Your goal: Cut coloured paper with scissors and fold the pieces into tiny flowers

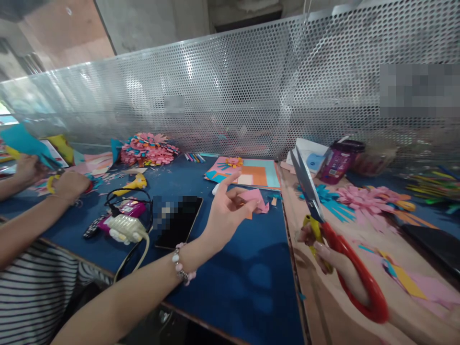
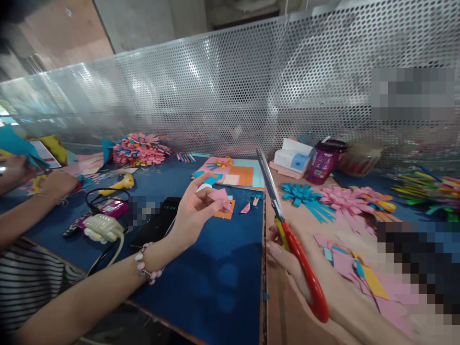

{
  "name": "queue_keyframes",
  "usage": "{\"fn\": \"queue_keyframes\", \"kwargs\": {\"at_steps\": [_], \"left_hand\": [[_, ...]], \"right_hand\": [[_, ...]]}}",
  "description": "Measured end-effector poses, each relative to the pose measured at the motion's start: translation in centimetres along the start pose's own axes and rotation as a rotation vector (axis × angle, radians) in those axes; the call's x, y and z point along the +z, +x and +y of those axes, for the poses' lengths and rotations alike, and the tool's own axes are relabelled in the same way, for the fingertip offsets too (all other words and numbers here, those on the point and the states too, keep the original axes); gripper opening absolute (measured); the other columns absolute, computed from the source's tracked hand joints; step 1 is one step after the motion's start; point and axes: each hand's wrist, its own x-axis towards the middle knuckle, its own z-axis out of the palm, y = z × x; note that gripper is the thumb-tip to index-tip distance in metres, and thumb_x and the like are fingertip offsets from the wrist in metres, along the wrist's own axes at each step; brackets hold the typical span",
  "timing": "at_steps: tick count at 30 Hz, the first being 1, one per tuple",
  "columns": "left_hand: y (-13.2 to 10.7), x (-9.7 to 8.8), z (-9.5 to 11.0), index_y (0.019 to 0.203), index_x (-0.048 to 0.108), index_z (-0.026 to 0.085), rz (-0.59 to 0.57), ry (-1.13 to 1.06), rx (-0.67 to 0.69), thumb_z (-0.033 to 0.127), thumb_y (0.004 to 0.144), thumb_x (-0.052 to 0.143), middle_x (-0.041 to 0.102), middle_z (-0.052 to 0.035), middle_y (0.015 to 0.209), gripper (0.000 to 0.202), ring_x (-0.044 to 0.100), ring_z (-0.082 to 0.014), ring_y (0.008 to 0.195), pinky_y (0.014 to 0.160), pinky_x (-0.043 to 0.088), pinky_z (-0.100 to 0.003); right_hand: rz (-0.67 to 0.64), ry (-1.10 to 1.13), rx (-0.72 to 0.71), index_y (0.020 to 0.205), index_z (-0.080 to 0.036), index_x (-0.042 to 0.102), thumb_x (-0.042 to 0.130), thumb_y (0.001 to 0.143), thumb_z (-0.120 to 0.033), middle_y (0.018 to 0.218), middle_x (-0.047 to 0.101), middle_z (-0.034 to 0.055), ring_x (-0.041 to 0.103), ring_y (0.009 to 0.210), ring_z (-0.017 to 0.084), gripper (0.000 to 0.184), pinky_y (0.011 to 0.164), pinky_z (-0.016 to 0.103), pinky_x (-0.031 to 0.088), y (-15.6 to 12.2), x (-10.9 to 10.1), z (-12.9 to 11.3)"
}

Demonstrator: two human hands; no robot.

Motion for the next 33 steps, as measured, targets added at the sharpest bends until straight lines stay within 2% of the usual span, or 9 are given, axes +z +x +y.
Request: {"fn": "queue_keyframes", "kwargs": {"at_steps": [4,9,11,14,17,21,25,29,33], "left_hand": [[0.1,-0.1,-0.1,0.126,0.037,0.020,-0.018,-0.014,0.007,0.014,0.075,0.064,0.059,0.0008,0.082,0.058,0.064,-0.0145,0.075,0.078,0.054,-0.036],[0.0,-0.1,-0.2,0.122,0.040,0.019,-0.024,-0.008,0.026,0.015,0.077,0.061,0.058,0.0000,0.083,0.049,0.064,-0.0155,0.079,0.078,0.055,-0.036],[0.0,-0.1,-0.2,0.121,0.041,0.019,-0.019,-0.002,0.023,0.015,0.078,0.060,0.057,-0.0004,0.083,0.047,0.064,-0.0159,0.079,0.076,0.056,-0.035],[0.1,-0.2,-0.2,0.121,0.044,0.019,-0.005,0.040,0.015,0.017,0.079,0.060,0.058,-0.0013,0.083,0.045,0.064,-0.0159,0.079,0.071,0.056,-0.032],[0.1,-0.3,-0.2,0.116,0.049,0.019,0.015,0.073,0.017,0.019,0.079,0.061,0.059,-0.0026,0.085,0.038,0.063,-0.0151,0.079,0.071,0.055,-0.030],[0.1,-0.5,-0.3,0.097,0.058,0.016,0.027,0.112,0.023,0.022,0.079,0.061,0.062,-0.0040,0.086,0.019,0.061,-0.0121,0.075,0.071,0.053,-0.026],[0.1,-0.6,-0.3,0.088,0.060,0.015,0.049,0.101,0.006,0.024,0.079,0.062,0.062,-0.0029,0.083,0.013,0.057,-0.0082,0.065,0.061,0.049,-0.021],[0.0,-0.5,-0.3,0.089,0.059,0.015,0.033,0.121,-0.037,0.027,0.082,0.058,0.061,-0.0020,0.072,0.014,0.054,-0.0075,0.056,0.052,0.045,-0.020],[-0.1,-0.2,-0.6,0.091,0.061,0.015,-0.032,0.162,-0.131,0.032,0.084,0.055,0.062,-0.0032,0.070,0.019,0.056,-0.0098,0.056,0.054,0.047,-0.023]], "right_hand": [[-0.055,0.005,0.029,0.111,-0.019,0.056,0.050,0.089,-0.033,0.111,0.058,0.0074,0.059,0.090,0.016,0.026,0.075,0.035,0.052,0.0,0.0,-0.3],[-0.088,-0.037,0.038,0.111,-0.018,0.055,0.051,0.089,-0.035,0.107,0.059,0.0072,0.059,0.088,0.016,0.028,0.072,0.035,0.052,-0.1,-0.2,-0.4],[-0.110,-0.080,0.037,0.101,-0.017,0.058,0.051,0.088,-0.038,0.093,0.062,0.0048,0.059,0.074,0.014,0.026,0.063,0.029,0.052,-0.1,-0.4,-0.5],[-0.137,-0.155,0.037,0.075,-0.019,0.056,0.055,0.083,-0.045,0.061,0.057,-0.0006,0.052,0.051,0.012,0.027,0.045,0.023,0.041,0.1,-0.8,-0.7],[-0.137,-0.215,0.030,0.064,-0.022,0.048,0.056,0.078,-0.048,0.048,0.049,-0.0029,0.046,0.043,0.013,0.030,0.040,0.024,0.034,0.4,-1.0,-1.3],[-0.154,-0.453,0.000,0.059,-0.022,0.044,0.052,0.077,-0.048,0.048,0.051,-0.0017,0.047,0.045,0.014,0.032,0.043,0.024,0.031,0.7,-1.1,-2.1],[-0.199,-0.758,-0.144,0.060,-0.022,0.045,0.049,0.078,-0.044,0.056,0.057,0.0018,0.052,0.051,0.017,0.029,0.048,0.026,0.032,0.5,-0.7,-1.7],[-0.210,-0.806,-0.282,0.065,-0.022,0.050,0.058,0.072,-0.048,0.066,0.060,0.0044,0.055,0.062,0.021,0.028,0.056,0.029,0.036,0.2,0.3,0.3],[-0.188,-0.723,-0.266,0.069,-0.023,0.058,0.064,0.064,-0.053,0.068,0.060,0.0042,0.054,0.062,0.020,0.032,0.055,0.029,0.037,0.3,0.7,1.6]]}}
